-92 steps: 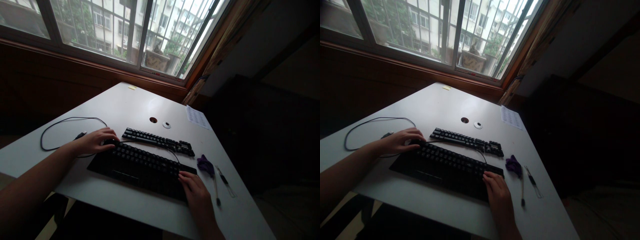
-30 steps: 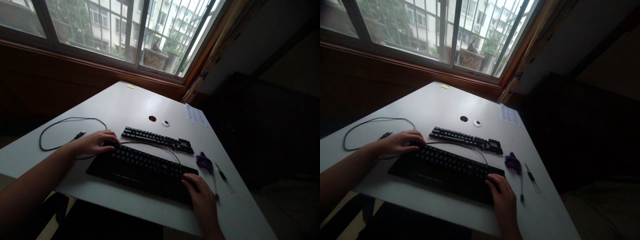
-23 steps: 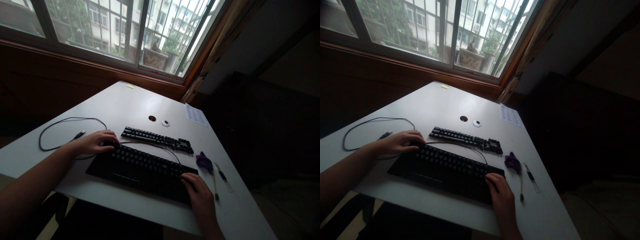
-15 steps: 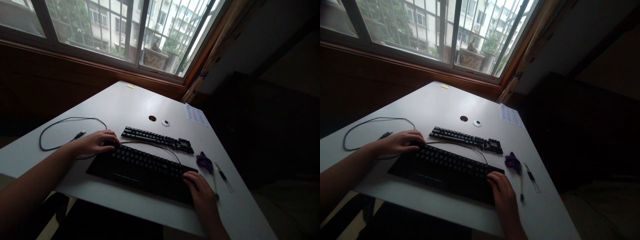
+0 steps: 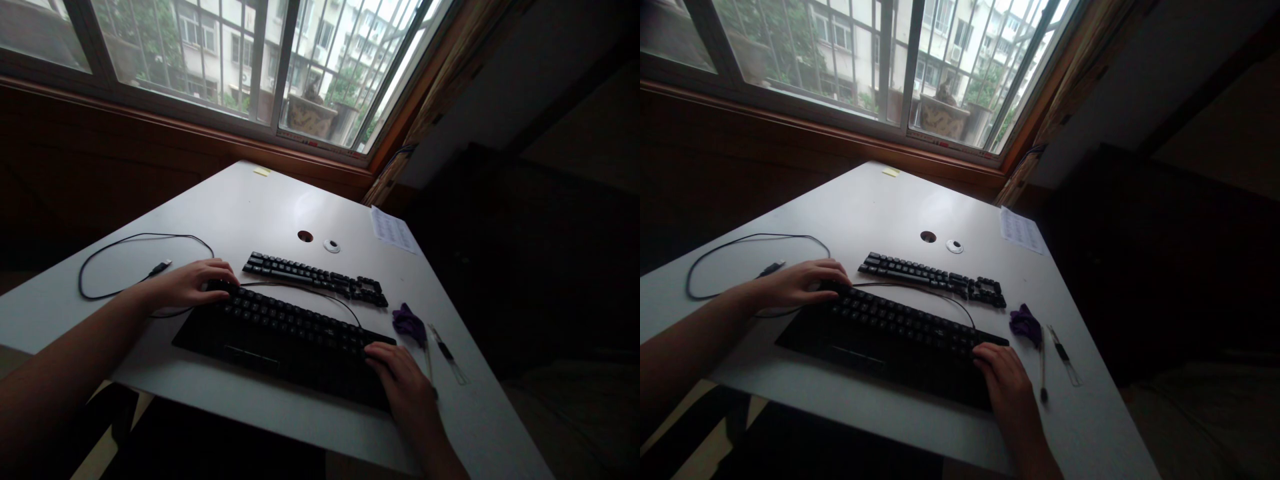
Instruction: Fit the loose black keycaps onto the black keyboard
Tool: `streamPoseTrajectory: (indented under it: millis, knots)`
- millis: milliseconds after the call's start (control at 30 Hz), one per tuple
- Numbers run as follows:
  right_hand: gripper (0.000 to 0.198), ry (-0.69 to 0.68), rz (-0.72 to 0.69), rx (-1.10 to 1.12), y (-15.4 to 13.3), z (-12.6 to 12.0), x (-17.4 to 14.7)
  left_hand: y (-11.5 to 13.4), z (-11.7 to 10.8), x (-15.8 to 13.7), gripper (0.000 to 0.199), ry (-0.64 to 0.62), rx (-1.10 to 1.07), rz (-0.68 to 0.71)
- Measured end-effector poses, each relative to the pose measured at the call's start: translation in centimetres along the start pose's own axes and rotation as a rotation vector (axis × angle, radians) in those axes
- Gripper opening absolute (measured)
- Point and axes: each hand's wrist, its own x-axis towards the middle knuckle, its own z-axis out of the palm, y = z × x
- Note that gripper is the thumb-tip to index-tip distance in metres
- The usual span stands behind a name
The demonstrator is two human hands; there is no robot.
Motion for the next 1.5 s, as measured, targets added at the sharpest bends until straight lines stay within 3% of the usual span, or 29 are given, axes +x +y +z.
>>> streamPoseTrajectory:
  millis: [433,1033,1267,1500]
  knots:
    - [0.016,-0.033,-0.128,-0.053,-1.0,-0.2,0.9,0.1,0.1,0.0,0.027,0.016,-0.006,-0.003]
    - [0.006,0.04,-0.09,-0.043,-1.1,1.4,-1.0,-0.1,0.0,0.0,0.027,-0.005,0.004,0.001]
    - [0.02,0.072,-0.088,-0.097,-1.0,1.4,-2.0,-0.3,0.0,-0.1,0.028,0.002,0.002,0.011]
    - [0.021,0.146,-0.075,-0.197,-1.7,1.2,-2.0,-0.4,-0.1,-0.2,0.027,-0.014,0.001,-0.01]
